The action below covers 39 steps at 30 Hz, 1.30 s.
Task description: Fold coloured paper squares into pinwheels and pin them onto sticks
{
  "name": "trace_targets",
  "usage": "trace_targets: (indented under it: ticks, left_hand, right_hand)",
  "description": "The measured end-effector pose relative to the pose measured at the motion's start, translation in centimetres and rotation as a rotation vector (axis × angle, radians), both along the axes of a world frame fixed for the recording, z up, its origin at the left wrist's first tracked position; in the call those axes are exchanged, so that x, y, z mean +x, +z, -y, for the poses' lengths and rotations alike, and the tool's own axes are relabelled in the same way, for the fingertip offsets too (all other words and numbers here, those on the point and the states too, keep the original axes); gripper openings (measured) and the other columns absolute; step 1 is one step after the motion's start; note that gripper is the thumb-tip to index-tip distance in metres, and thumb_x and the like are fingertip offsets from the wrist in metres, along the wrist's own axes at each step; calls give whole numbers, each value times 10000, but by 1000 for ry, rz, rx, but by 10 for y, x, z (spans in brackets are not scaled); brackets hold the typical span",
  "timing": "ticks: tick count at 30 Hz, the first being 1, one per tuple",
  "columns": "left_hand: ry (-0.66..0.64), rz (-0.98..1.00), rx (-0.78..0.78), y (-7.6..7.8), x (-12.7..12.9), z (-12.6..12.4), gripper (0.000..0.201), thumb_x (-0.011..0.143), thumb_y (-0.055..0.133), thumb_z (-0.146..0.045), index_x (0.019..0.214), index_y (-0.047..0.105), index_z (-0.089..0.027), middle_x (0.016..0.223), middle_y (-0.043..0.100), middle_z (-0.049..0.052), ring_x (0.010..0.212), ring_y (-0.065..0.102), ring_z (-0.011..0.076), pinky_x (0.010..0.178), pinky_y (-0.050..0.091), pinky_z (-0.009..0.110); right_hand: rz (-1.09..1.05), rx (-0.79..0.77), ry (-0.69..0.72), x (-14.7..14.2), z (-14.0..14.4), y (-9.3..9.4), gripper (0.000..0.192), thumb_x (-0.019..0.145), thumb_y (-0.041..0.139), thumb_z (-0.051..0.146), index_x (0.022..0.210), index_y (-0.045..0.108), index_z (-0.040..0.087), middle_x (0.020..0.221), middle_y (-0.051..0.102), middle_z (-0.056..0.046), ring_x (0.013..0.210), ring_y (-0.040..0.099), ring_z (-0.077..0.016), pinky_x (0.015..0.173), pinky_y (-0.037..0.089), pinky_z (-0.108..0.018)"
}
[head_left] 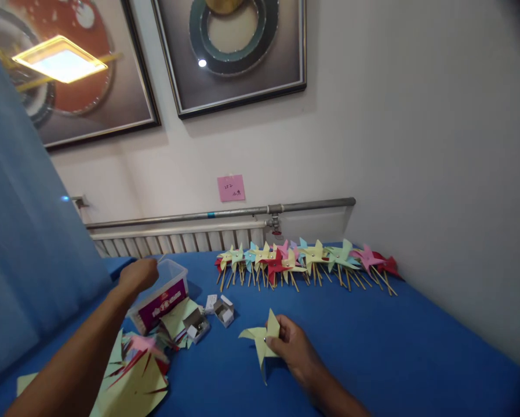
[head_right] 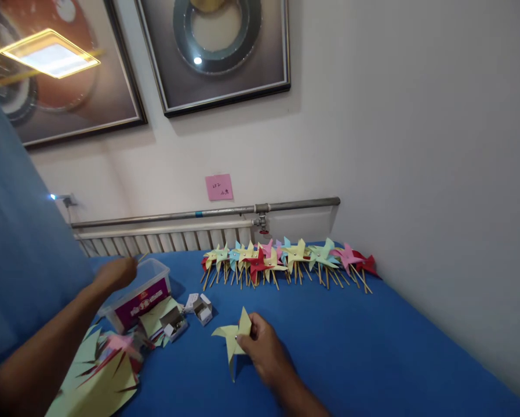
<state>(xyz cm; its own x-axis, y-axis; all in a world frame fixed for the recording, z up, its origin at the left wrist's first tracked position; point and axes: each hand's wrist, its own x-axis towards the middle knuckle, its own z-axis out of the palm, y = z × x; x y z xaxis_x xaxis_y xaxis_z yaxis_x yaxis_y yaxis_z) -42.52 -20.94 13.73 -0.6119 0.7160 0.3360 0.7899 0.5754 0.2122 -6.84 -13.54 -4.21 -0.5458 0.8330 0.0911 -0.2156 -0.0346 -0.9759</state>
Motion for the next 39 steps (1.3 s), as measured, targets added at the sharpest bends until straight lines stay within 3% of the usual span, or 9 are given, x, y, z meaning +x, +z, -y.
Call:
trace_targets:
  ticks: [2, 3, 6, 8, 10, 13, 21, 29, 39]
  left_hand:
    - [-126, 61, 24, -6, 27, -1, 249, 905, 484, -231, 944, 722, -169, 694, 674, 18, 727, 645, 186, 706, 437, 253]
    - [-285, 214, 97, -15, 45, -2, 306, 915, 462, -264, 1057, 716, -170, 705, 668, 15, 692, 624, 177, 672, 429, 248]
    - [-586, 645, 217, -65, 108, -9, 336, 853, 541, -412, 1016, 707, -169, 632, 596, -21, 591, 536, 152, 603, 394, 246]
    - [-593, 822, 281, -104, 144, -15, 286, 792, 611, -457, 822, 659, -177, 600, 572, -24, 561, 495, 136, 576, 366, 244]
    - [-513, 937, 313, -135, 166, -19, 287, 741, 667, -464, 683, 589, -194, 541, 514, -36, 517, 424, 119, 540, 309, 242]
    - [-464, 1079, 301, -157, 179, -19, 257, 712, 708, -414, 633, 574, -209, 498, 443, -49, 486, 339, 107, 516, 230, 251]
    - [-571, 1286, 191, -149, 195, -8, 214, 702, 701, -383, 628, 574, -228, 462, 362, -70, 444, 238, 94, 492, 190, 268]
    - [-606, 1293, 190, -158, 197, -11, 255, 738, 709, -387, 641, 549, -213, 466, 354, -98, 427, 236, 70, 456, 174, 238]
    - [-600, 1227, 160, -152, 205, -6, 236, 733, 671, -384, 627, 538, -220, 450, 419, -77, 420, 279, 79, 455, 208, 242]
  right_hand:
    - [-5, 6, -13, 0, -2, 0, 203, 630, 723, 273, 782, 601, 218, 690, 605, 37, 662, 541, -151, 637, 407, -264]
    - [-9, 8, -17, 0, -3, 0, 216, 625, 735, 283, 781, 602, 216, 684, 604, 38, 656, 539, -151, 636, 408, -265]
    - [-43, 13, -11, 1, -4, -1, 266, 621, 783, 326, 785, 606, 214, 672, 606, 40, 643, 540, -151, 635, 412, -271]
    - [-74, 6, -9, 2, -3, -1, 298, 623, 812, 358, 786, 609, 214, 673, 616, 35, 635, 545, -154, 633, 419, -278]
    - [-97, -22, -21, 4, -1, 1, 323, 616, 836, 375, 788, 618, 211, 678, 631, 26, 630, 548, -156, 624, 417, -279]
    - [-139, -95, -38, 7, 5, 9, 314, 641, 838, 363, 831, 652, 196, 718, 659, 12, 659, 564, -157, 641, 427, -274]
    - [-227, -247, -71, 13, 11, 26, 293, 629, 861, 325, 764, 628, 210, 703, 631, 30, 673, 568, -155, 671, 474, -278]
    - [-219, -260, -102, 13, 9, 22, 297, 607, 855, 319, 739, 609, 216, 715, 617, 29, 696, 577, -165, 718, 506, -304]
    - [-211, -235, -125, 12, 7, 20, 294, 621, 823, 358, 739, 585, 231, 715, 615, 29, 690, 583, -172, 732, 514, -314]
